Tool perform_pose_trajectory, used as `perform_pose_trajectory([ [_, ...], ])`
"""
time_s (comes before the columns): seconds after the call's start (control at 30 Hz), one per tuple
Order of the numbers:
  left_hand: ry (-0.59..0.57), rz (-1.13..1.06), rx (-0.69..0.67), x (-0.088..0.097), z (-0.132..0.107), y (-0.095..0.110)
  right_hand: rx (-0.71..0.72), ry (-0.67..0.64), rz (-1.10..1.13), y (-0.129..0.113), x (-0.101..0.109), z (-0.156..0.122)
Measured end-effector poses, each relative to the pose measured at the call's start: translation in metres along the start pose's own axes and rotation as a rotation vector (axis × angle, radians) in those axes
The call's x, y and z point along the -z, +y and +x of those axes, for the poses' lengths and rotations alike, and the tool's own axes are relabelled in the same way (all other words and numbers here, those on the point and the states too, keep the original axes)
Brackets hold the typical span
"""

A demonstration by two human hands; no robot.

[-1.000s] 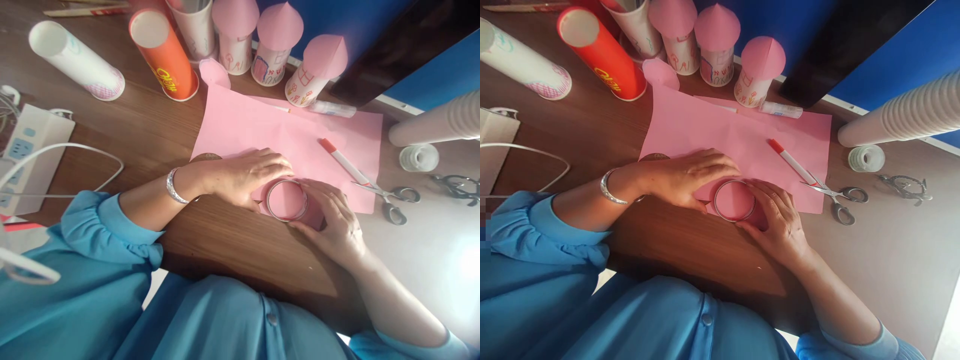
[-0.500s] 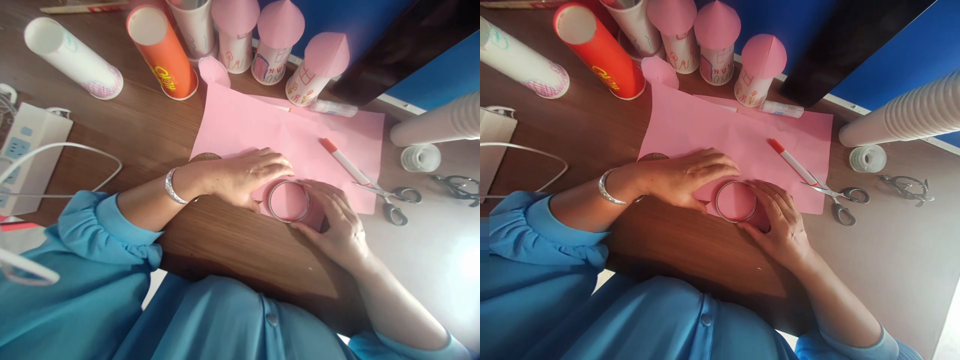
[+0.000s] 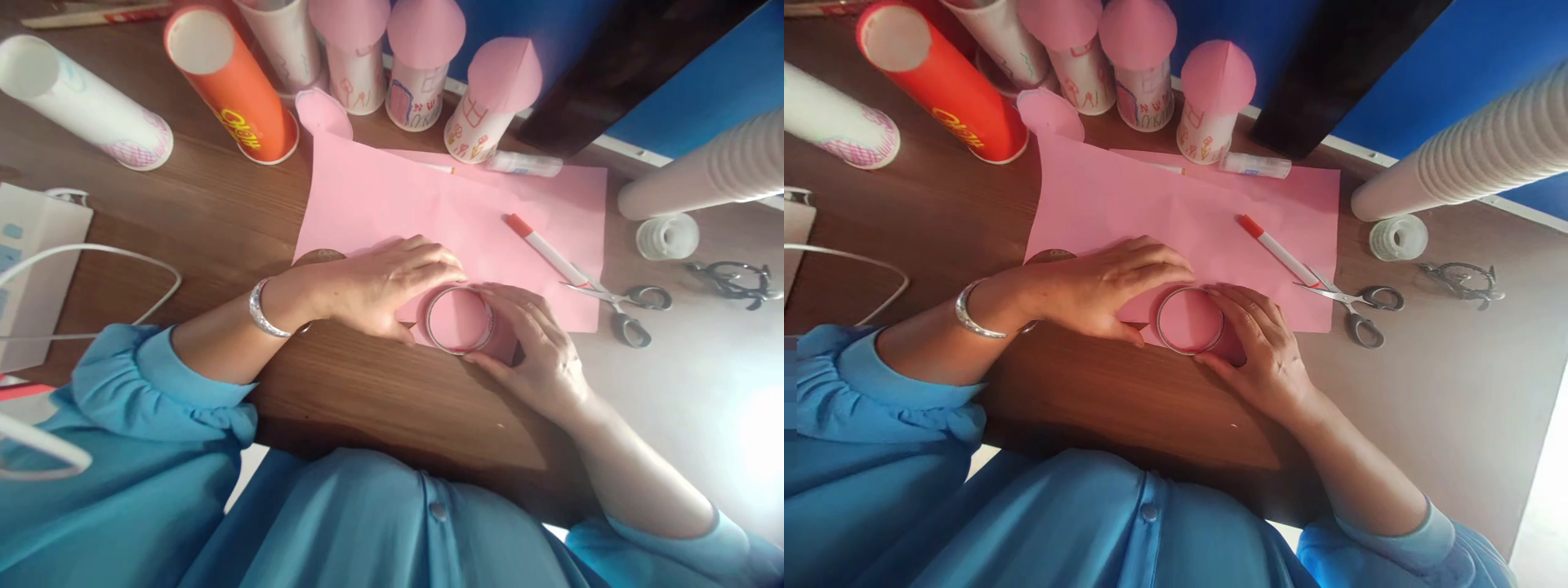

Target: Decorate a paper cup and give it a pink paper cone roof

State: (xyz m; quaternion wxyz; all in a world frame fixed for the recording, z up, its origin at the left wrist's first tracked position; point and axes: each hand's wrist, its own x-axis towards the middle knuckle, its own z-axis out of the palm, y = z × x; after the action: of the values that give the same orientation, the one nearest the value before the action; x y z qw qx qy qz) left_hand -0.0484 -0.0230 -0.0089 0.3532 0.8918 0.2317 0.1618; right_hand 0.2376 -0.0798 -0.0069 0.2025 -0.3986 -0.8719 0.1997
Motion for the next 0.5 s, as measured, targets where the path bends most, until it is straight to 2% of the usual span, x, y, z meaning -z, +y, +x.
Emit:
perform_pose_trajectory([
  [0.17,0.019,0.059,0.058,0.002,0.005,0.021,-0.01,-0.015,0.019,0.002,-0.001,-0.002],
  [0.3,0.078,0.131,0.103,-0.004,0.012,0.039,-0.01,-0.011,0.024,0.002,0.0,-0.001],
  [0.5,0.099,0.252,0.143,-0.019,0.018,0.038,0.021,0.041,0.051,0.004,-0.004,-0.001],
])
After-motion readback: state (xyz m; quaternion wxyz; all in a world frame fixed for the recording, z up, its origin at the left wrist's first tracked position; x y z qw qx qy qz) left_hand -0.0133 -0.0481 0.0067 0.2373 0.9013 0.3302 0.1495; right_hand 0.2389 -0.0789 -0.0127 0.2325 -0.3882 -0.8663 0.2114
